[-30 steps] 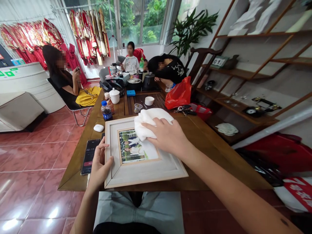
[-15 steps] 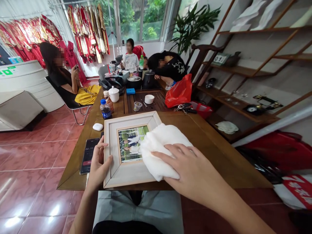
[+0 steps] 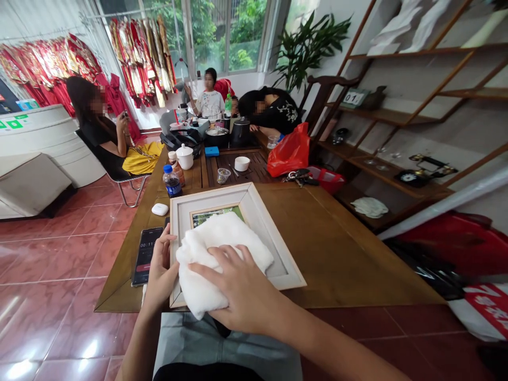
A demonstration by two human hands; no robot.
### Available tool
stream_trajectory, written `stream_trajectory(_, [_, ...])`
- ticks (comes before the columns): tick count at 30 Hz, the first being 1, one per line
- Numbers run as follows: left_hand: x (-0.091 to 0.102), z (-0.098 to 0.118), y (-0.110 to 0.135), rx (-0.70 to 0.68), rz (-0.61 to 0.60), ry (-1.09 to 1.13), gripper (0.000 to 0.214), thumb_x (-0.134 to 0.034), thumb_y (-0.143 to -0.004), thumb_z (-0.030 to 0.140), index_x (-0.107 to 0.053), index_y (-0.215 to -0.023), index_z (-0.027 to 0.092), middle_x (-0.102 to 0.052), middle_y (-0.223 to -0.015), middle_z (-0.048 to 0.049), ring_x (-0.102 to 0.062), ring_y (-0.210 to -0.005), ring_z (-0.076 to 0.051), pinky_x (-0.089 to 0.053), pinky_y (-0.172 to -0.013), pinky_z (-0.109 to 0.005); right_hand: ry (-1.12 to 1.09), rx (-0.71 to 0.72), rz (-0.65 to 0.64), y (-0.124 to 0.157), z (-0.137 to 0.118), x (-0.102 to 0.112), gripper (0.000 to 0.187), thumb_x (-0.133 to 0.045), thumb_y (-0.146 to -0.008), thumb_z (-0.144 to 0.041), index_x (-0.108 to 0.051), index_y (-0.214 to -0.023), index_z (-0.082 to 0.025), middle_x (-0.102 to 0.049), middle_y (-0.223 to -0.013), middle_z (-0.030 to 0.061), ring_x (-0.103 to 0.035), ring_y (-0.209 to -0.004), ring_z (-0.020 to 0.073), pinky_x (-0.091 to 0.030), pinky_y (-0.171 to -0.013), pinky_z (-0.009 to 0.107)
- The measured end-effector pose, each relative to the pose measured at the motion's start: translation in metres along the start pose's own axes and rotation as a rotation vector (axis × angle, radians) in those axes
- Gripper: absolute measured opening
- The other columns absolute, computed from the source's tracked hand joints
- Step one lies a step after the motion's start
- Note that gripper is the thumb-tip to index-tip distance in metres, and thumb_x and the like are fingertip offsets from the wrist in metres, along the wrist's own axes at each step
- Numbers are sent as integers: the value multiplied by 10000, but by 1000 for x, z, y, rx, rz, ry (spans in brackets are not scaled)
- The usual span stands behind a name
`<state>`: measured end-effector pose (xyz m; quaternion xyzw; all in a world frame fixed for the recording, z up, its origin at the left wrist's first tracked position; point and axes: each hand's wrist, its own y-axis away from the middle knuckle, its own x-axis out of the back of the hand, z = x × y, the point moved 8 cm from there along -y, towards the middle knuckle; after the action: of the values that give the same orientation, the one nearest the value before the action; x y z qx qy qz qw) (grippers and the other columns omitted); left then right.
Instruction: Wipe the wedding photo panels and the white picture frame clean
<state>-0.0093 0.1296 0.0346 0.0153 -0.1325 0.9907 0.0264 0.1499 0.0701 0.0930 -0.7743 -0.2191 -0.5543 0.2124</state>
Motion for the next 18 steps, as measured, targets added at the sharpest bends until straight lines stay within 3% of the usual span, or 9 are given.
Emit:
stream_trajectory(10, [-1, -1, 2, -20, -15, 11, 324, -656, -912, 267, -507, -1200, 271, -207, -1709, -100, -294, -1555, -279, -261, -1257, -477, 125, -18, -81, -28, 7, 6, 662, -686, -846, -484, -536, -1472, -332, -513, -1469, 199, -498, -1259, 417, -376, -992, 621])
stream_trajectory(18, [-3, 2, 1, -24, -18, 30, 411, -642, -905, 268, -432, -1258, 285, -212, -1706, -120, -277, -1564, -270, -240, -1268, -500, 292, -47, 3, -68, 31, 14, 666, -616, -904, -513, -467, -1526, -327, -490, -1498, 201, -496, -1269, 385, -379, -974, 551])
